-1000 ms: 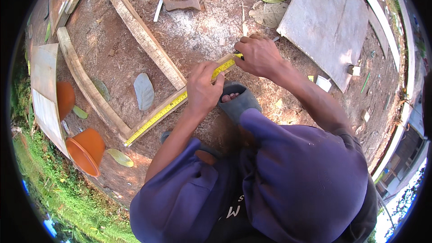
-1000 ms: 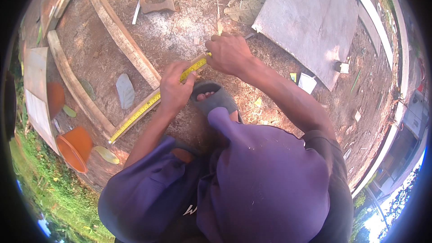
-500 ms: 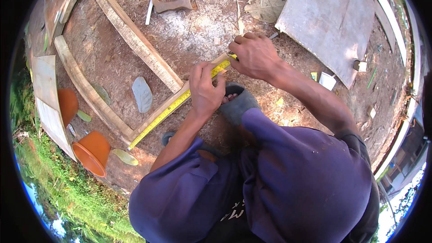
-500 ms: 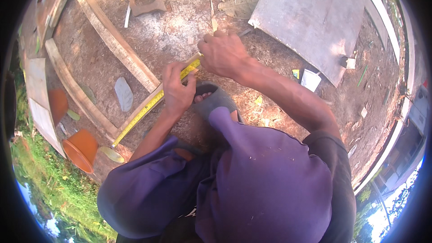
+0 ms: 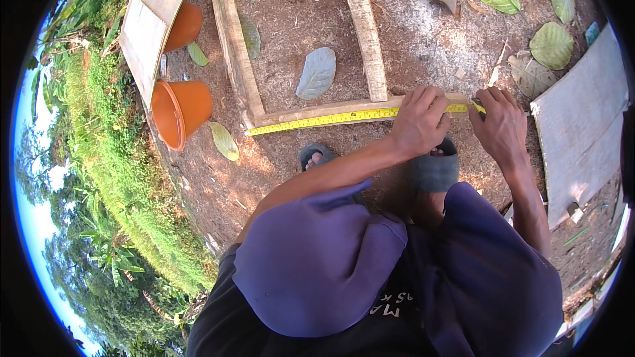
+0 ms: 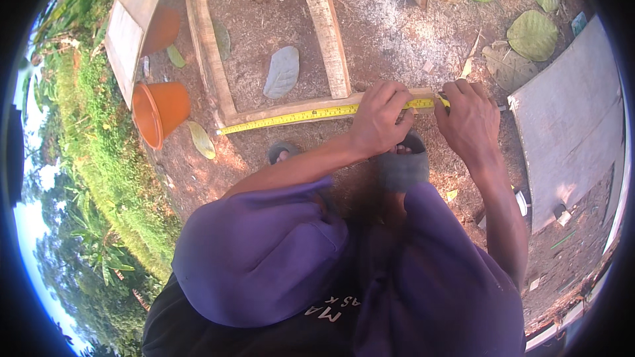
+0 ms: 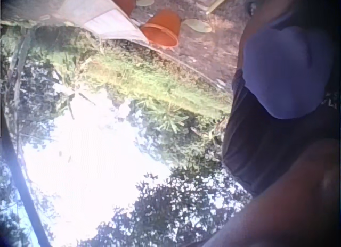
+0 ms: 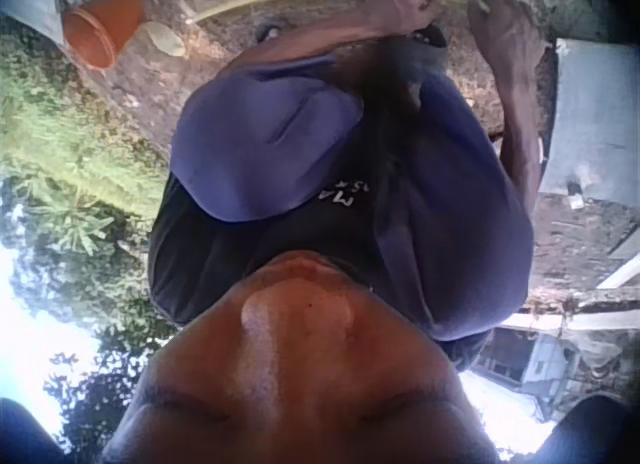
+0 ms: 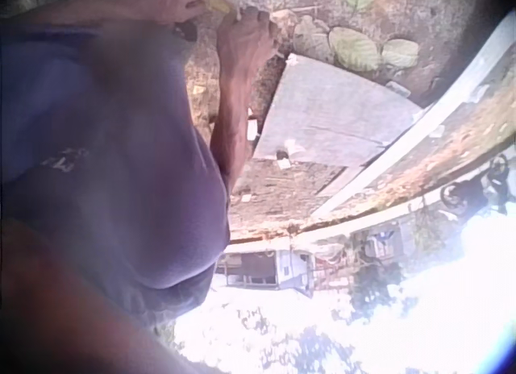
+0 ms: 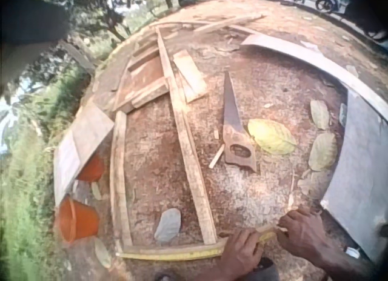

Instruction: The person uses a hand saw to cut a plank of wood placed on a wooden frame. After cutting, the person picks up a tape measure and measures the wooden frame.

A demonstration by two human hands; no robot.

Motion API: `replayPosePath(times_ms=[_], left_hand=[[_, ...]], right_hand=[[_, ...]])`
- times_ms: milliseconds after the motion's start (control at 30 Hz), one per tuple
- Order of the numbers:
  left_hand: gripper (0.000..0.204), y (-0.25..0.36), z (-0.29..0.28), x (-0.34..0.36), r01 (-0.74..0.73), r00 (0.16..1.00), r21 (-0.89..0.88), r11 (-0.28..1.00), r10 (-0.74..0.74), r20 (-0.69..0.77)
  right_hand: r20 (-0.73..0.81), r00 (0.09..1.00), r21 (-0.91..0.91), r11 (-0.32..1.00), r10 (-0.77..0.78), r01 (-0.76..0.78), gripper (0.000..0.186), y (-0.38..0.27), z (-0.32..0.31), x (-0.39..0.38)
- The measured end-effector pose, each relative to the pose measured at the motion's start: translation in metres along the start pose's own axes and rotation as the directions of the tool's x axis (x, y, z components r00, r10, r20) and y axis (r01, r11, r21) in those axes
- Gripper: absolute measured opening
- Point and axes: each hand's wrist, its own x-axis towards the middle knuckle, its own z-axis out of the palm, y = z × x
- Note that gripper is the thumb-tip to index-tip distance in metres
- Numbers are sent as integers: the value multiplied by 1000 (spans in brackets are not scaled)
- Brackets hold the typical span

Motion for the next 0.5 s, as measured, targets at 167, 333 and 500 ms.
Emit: replayPosePath(times_ms=[167,333,500], left_hand=[[22,0,1,-1,-16,1000,-16,1000,15,-25],[22,0,1,-1,-31,999,-3,1000,31,-13],[22,0,1,-2,-35,999,12,999,35,-1]], right_hand=[[53,999,-26,1000,4,-3,21,2,-2,2],[11,1000,-20,1000,-3,3,19,3,-1,-1],[-16,1000,-8,1000,-10,10,20,3,-1,-3]])
